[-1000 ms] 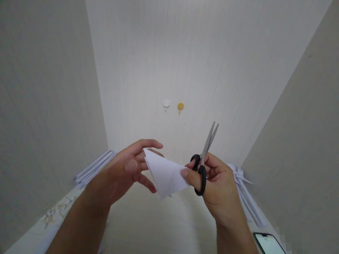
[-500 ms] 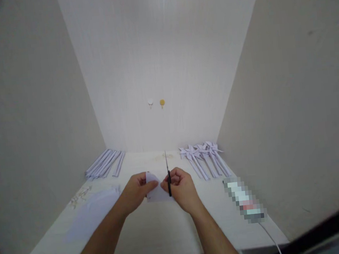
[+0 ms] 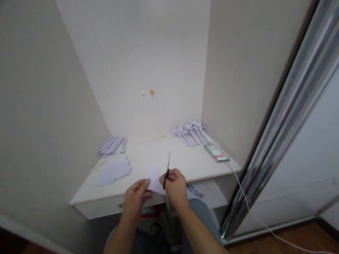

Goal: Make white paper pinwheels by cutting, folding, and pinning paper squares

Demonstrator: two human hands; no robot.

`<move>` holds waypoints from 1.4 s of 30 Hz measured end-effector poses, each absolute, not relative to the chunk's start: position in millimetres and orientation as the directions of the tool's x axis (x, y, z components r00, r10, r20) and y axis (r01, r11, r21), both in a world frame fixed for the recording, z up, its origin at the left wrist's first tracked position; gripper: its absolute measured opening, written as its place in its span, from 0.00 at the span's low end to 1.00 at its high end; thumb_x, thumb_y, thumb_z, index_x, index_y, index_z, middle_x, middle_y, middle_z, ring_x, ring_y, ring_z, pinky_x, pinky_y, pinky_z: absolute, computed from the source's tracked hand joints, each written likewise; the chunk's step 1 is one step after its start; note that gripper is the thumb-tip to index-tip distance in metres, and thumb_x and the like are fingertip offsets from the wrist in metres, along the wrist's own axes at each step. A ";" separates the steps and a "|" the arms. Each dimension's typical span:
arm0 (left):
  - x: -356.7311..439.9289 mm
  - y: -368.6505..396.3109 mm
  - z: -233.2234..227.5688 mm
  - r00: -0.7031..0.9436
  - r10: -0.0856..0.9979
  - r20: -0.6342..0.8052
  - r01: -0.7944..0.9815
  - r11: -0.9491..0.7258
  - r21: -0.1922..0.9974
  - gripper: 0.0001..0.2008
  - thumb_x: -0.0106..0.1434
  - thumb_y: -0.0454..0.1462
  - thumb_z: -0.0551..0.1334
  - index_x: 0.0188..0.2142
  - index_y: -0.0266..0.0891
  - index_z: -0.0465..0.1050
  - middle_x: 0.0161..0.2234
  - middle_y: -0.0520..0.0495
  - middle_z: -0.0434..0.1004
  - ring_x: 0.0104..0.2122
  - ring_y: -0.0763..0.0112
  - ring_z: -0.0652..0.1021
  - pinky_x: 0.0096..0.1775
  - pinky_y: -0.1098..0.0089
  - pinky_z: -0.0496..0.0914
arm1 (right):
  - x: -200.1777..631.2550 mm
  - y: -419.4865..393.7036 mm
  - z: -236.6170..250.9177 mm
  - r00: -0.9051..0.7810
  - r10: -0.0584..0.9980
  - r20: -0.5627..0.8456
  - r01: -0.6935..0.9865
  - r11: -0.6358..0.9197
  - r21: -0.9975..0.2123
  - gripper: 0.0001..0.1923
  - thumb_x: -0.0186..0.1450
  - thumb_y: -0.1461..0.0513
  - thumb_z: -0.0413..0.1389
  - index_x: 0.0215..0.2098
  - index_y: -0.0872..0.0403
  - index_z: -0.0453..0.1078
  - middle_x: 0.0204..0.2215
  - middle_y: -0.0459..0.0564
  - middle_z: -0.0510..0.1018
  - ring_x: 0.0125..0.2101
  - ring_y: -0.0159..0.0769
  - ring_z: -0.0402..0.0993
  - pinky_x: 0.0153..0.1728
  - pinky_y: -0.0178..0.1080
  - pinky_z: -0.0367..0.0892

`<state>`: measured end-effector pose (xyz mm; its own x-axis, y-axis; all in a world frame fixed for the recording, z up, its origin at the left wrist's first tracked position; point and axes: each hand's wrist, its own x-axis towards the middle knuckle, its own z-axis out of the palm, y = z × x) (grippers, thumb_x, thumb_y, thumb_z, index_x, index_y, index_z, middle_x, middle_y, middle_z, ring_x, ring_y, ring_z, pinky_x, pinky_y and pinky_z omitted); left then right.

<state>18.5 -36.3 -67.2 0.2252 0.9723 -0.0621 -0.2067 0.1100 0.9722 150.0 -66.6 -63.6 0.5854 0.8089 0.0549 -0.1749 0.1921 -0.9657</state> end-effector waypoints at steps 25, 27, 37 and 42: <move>71.2 44.9 42.9 -0.022 0.913 0.407 -0.407 -0.380 0.831 0.14 0.58 0.46 0.74 0.33 0.36 0.83 0.27 0.50 0.80 0.29 0.73 0.75 0.33 0.73 0.71 | 149.4 23.2 50.1 0.663 0.687 0.297 -0.323 0.620 -0.715 0.18 0.49 0.58 0.71 0.31 0.52 0.69 0.25 0.41 0.79 0.26 0.32 0.75 0.31 0.36 0.72; 79.2 74.1 66.4 -0.025 0.871 0.490 -0.435 -0.451 0.779 0.13 0.59 0.45 0.73 0.36 0.37 0.84 0.30 0.50 0.82 0.32 0.71 0.78 0.37 0.71 0.73 | 154.6 52.7 69.6 0.655 0.671 0.349 -0.316 0.662 -0.680 0.17 0.50 0.58 0.71 0.31 0.52 0.69 0.25 0.41 0.79 0.27 0.32 0.76 0.31 0.37 0.73; 81.0 179.4 110.3 -0.120 0.803 0.584 -0.490 -0.560 0.668 0.10 0.60 0.44 0.74 0.33 0.40 0.83 0.30 0.52 0.81 0.27 0.76 0.76 0.31 0.76 0.71 | 219.9 149.2 94.1 0.077 0.888 0.454 -0.005 0.455 -0.890 0.17 0.55 0.49 0.69 0.27 0.53 0.77 0.23 0.50 0.81 0.24 0.35 0.74 0.26 0.37 0.70; 71.2 194.3 97.7 -0.101 0.849 0.519 -0.547 -0.483 0.684 0.09 0.59 0.43 0.74 0.36 0.41 0.84 0.33 0.51 0.84 0.30 0.75 0.80 0.35 0.76 0.74 | 245.8 159.4 78.1 -0.163 0.940 0.298 0.159 0.324 -0.933 0.15 0.51 0.52 0.73 0.24 0.51 0.78 0.20 0.46 0.76 0.21 0.33 0.69 0.21 0.34 0.63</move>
<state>71.2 194.3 97.7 -0.1015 0.8490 0.5185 -0.5473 -0.4829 0.6836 245.8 159.4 78.1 -0.1632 0.9404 0.2984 0.1588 0.3235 -0.9328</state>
